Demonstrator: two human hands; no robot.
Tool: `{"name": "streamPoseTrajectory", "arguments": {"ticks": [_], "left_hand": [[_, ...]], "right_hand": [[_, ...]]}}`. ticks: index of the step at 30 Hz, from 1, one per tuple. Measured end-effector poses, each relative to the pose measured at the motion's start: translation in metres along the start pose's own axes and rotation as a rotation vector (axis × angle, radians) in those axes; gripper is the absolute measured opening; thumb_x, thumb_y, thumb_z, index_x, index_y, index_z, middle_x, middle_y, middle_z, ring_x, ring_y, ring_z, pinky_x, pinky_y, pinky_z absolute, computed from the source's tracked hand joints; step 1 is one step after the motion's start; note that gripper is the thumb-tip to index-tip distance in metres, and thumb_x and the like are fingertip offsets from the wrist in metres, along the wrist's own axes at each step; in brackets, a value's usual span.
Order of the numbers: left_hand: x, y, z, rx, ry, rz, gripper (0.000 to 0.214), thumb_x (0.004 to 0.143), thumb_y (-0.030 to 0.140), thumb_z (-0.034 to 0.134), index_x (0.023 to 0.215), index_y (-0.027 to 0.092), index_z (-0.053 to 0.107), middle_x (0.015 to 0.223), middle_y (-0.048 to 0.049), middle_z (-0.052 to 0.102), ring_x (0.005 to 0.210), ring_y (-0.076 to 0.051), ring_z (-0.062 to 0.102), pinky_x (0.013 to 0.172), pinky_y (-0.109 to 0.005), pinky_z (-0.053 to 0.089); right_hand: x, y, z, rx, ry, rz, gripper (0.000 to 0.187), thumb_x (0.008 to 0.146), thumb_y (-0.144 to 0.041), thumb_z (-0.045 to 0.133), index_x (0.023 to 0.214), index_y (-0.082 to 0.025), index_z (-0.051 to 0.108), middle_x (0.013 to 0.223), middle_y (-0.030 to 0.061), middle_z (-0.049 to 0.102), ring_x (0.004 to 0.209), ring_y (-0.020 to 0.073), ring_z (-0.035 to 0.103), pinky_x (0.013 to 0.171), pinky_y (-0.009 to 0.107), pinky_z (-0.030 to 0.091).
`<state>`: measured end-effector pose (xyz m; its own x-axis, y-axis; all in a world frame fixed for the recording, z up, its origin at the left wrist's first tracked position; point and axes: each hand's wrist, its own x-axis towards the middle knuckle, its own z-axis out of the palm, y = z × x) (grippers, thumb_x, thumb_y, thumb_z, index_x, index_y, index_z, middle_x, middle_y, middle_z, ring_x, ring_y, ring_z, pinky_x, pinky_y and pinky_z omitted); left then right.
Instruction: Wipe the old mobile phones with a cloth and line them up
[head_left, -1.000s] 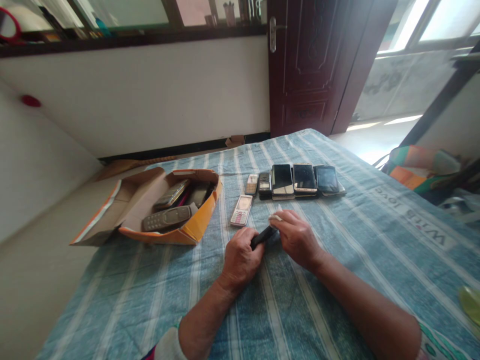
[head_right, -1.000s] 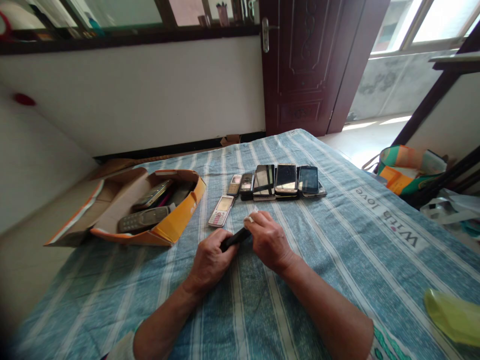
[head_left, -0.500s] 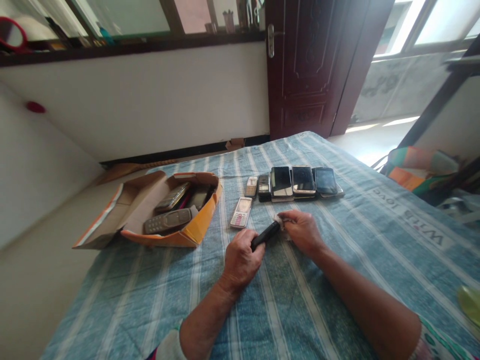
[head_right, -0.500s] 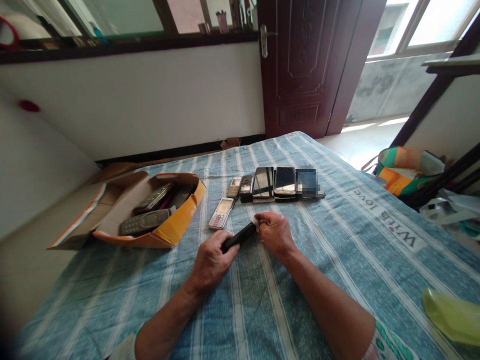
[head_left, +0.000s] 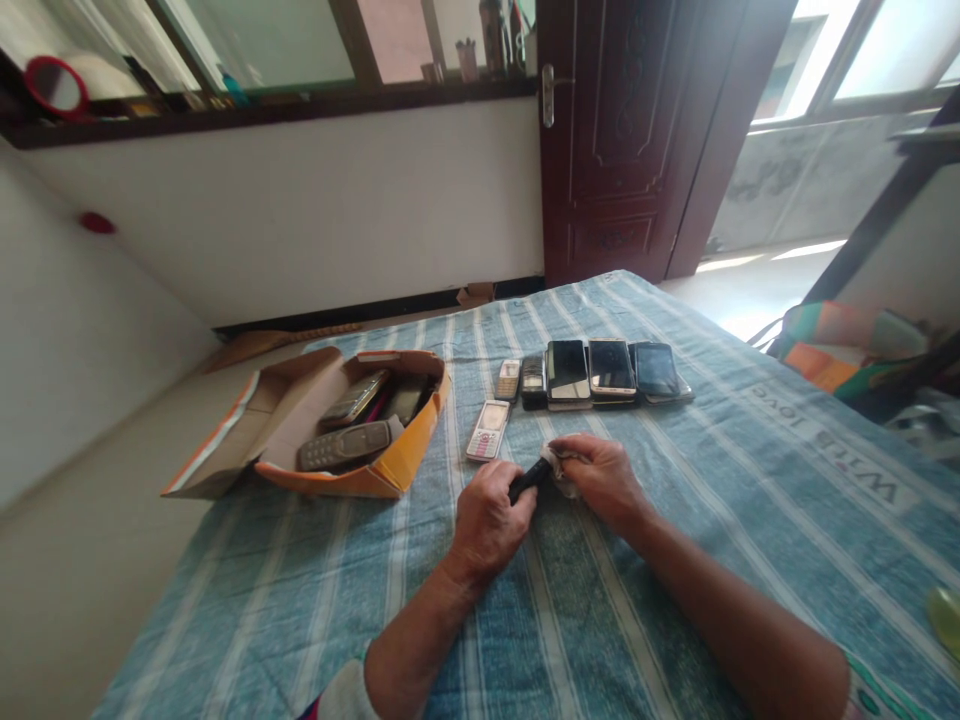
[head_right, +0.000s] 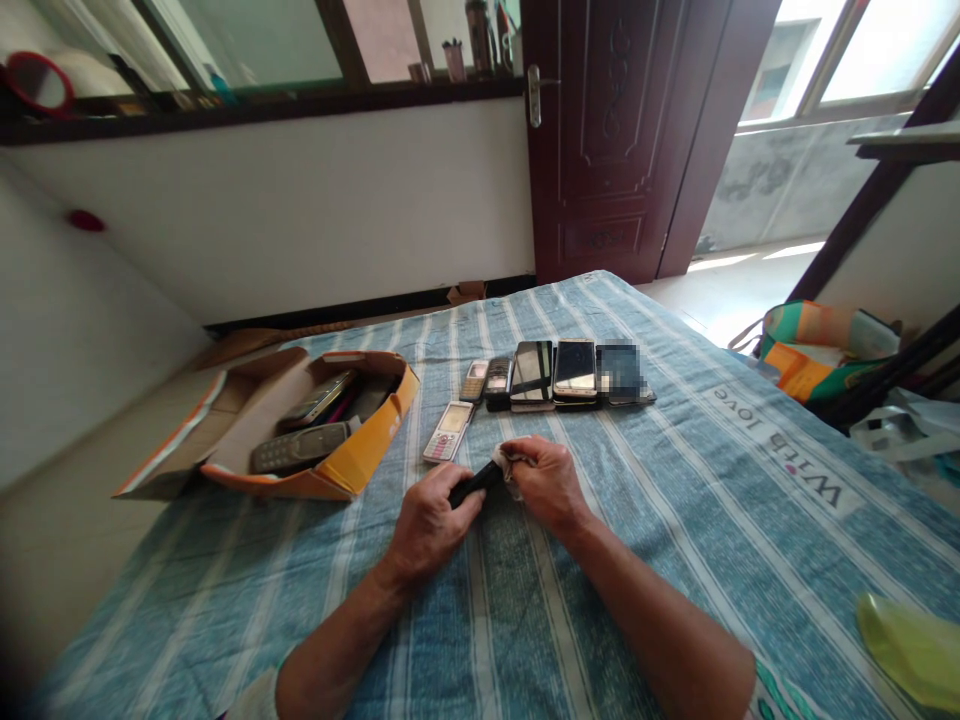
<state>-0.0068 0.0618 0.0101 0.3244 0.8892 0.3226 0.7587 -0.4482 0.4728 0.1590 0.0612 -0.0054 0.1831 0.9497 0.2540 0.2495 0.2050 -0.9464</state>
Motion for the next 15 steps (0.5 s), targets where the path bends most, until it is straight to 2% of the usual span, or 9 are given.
{"name": "streamPoseTrajectory", "arguments": {"ticks": [6,9,15], "left_hand": [[0.000,0.000,-0.003,0.034,-0.015,0.020,0.006,0.075,0.011,0.061,0.075,0.017,0.062,0.074,-0.0033,0.063,0.073,-0.018,0.060,0.067,-0.028,0.045],[0.000,0.001,-0.006,0.019,0.014,0.050,0.006,0.077,0.013,0.061,0.074,0.017,0.062,0.073,-0.0032,0.062,0.073,-0.018,0.059,0.067,-0.028,0.045],[-0.002,-0.001,-0.002,-0.072,0.082,0.121,0.005,0.081,0.016,0.059,0.077,0.016,0.061,0.074,-0.0034,0.061,0.074,-0.018,0.058,0.068,-0.028,0.046]], "right_hand": [[-0.013,-0.006,0.013,0.008,-0.035,-0.170,0.026,0.075,-0.011,0.053,0.086,-0.022,0.074,0.078,0.0011,0.068,0.073,0.0150,0.065,0.067,0.025,0.051],[-0.012,-0.005,0.013,0.018,-0.039,-0.209,0.024,0.077,-0.012,0.054,0.088,-0.022,0.074,0.080,0.0022,0.068,0.075,0.0152,0.064,0.067,0.025,0.050],[-0.007,0.000,0.009,-0.100,-0.088,-0.108,0.033,0.071,-0.006,0.049,0.084,-0.022,0.075,0.075,0.0005,0.067,0.070,0.0141,0.063,0.063,0.023,0.047]]}}
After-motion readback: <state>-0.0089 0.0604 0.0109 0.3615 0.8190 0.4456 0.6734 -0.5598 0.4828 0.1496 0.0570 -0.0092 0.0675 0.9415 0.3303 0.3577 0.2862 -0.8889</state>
